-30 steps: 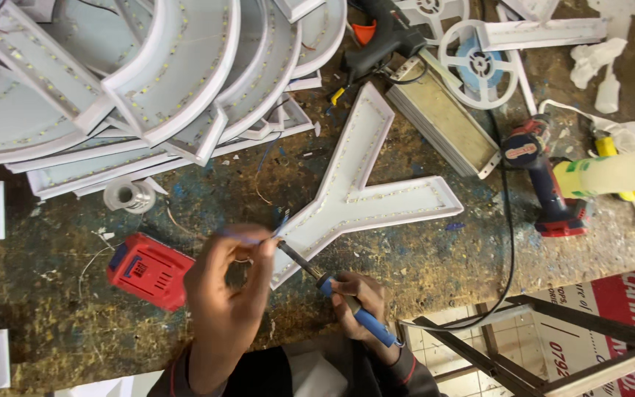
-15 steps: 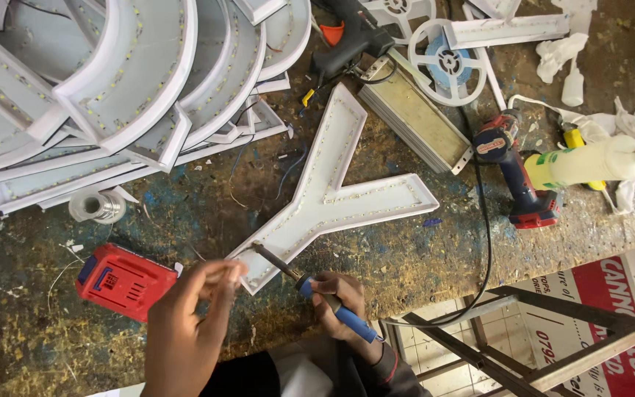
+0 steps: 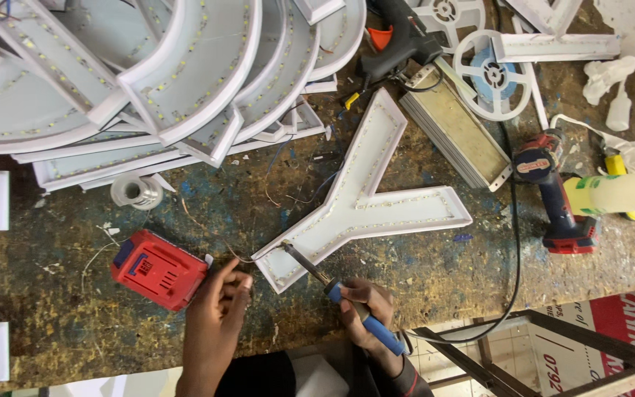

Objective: The person solders wires to the LED strips on a white letter-shaped frame using a soldering iron. They then wipe the soldered area with a white cloth and continue soldering another section of the LED strip.

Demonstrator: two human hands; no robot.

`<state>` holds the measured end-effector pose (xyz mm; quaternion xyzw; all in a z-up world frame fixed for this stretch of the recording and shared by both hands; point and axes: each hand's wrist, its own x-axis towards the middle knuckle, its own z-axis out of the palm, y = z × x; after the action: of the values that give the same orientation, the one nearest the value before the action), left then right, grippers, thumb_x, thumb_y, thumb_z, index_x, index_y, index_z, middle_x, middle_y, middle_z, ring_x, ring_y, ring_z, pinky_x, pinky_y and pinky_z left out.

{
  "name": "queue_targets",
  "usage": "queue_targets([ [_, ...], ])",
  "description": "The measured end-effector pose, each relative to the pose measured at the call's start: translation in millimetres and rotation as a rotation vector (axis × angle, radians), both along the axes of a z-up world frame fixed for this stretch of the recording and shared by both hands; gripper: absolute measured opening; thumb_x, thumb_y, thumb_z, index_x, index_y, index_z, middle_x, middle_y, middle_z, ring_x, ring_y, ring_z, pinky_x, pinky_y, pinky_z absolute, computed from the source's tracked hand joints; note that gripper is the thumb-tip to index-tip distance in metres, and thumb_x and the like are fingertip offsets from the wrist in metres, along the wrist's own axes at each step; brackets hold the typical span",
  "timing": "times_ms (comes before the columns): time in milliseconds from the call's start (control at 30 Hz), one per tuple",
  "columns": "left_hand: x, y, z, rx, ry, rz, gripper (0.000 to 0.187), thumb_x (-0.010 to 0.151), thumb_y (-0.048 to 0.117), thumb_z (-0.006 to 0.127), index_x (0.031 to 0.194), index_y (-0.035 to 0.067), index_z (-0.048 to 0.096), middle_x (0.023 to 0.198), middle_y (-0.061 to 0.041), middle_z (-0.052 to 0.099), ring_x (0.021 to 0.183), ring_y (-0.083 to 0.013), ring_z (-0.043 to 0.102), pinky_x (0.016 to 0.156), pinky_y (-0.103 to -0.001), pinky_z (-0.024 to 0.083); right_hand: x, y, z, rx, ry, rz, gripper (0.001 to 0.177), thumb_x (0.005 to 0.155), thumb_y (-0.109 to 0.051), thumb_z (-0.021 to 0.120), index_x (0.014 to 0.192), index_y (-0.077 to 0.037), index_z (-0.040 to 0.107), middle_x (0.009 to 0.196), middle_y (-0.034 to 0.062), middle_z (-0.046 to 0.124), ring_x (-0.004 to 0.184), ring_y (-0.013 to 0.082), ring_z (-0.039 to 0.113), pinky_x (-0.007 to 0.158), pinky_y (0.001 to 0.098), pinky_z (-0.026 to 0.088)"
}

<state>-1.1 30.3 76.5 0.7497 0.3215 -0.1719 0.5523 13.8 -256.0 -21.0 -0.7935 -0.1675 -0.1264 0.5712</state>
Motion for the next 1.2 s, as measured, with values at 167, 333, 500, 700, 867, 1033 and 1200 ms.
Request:
queue_targets([
  [167, 0.9, -6.3, -18.3, 0.076, -0.195, -0.045, 0.054, 0.110, 0.031, 0.064, 0.162, 0.018, 0.061, 0.133, -0.002, 0.074, 0.097, -0.0205, 0.071, 0.077, -0.043, 0.060, 4.3, 3.0, 9.4, 0.116, -0.052, 0.048, 0.025, 0.116, -0.036, 0.061, 0.100, -0.016, 0.061, 0.085, 0.0184, 0.076, 0.057, 0.0185, 0.064, 0.049, 0.0315, 0.046],
  [333, 7.6, -6.5, -22.7, 0.145, -0.357, -0.112, 0.044, 0.112, 0.034, 0.062, 0.150, 0.014, 0.066, 0.130, -0.003, 0.072, 0.092, -0.0186, 0.070, 0.073, -0.037, 0.059, -7.7, 1.8, -8.2, 0.677, 0.129, -0.126, 0.023, 0.103, -0.023, 0.076, 0.094, -0.011, 0.058, 0.076, 0.0138, 0.063, 0.072, 0.0246, 0.068, 0.050, 0.0308, 0.061],
  [500, 14.1, -5.4, -32.4, 0.164, -0.478, -0.148, 0.040, 0.111, 0.036, 0.065, 0.144, 0.012, 0.069, 0.131, -0.009, 0.072, 0.098, -0.0211, 0.078, 0.074, -0.037, 0.067, 9.8, 16.8, 5.7, 0.536, 0.086, -0.040, 0.018, 0.105, -0.010, 0.065, 0.090, -0.011, 0.055, 0.066, 0.0034, 0.059, 0.052, 0.0147, 0.061, 0.041, 0.0257, 0.049],
  [700, 20.3, -3.3, -52.4, 0.280, -0.691, -0.162, 0.019, 0.112, 0.025, 0.069, 0.119, 0.011, 0.080, 0.123, -0.007, 0.077, 0.089, -0.0177, 0.077, 0.061, -0.030, 0.063, 0.4, 8.0, -12.7, 0.483, 0.106, -0.160, 0.020, 0.097, -0.011, 0.071, 0.085, -0.015, 0.057, 0.072, -0.0025, 0.058, 0.059, 0.0094, 0.050, 0.056, 0.0283, 0.042],
  [867, 20.6, -2.8, -54.1, 0.289, -0.671, -0.153, 0.016, 0.112, 0.025, 0.069, 0.114, 0.012, 0.077, 0.121, -0.005, 0.076, 0.085, -0.0162, 0.075, 0.060, -0.030, 0.060, -2.0, 7.5, -17.9, 0.506, 0.187, -0.226, 0.028, 0.099, -0.013, 0.079, 0.084, -0.010, 0.056, 0.069, 0.0110, 0.056, 0.051, 0.0158, 0.056, 0.044, 0.0273, 0.041],
  [1033, 22.9, -2.4, -55.4, 0.346, -0.721, -0.181, 0.015, 0.114, 0.024, 0.067, 0.112, 0.011, 0.075, 0.117, -0.006, 0.076, 0.090, -0.0192, 0.076, 0.066, -0.032, 0.061, -4.0, 9.4, -11.3, 0.414, 0.110, -0.158, 0.026, 0.104, -0.029, 0.071, 0.088, -0.011, 0.061, 0.069, 0.0077, 0.060, 0.051, 0.0154, 0.059, 0.039, 0.0259, 0.049],
  [1200, 21.1, -2.6, -61.6, 0.373, -0.722, -0.197, 0.018, 0.116, 0.026, 0.064, 0.116, 0.011, 0.074, 0.119, -0.005, 0.076, 0.099, -0.0209, 0.077, 0.070, -0.035, 0.059, 8.7, 17.4, -1.8, 0.450, 0.020, 0.025, 0.016, 0.110, -0.022, 0.071, 0.102, -0.009, 0.067, 0.073, 0.0082, 0.065, 0.054, 0.0169, 0.062, 0.047, 0.0280, 0.052],
])
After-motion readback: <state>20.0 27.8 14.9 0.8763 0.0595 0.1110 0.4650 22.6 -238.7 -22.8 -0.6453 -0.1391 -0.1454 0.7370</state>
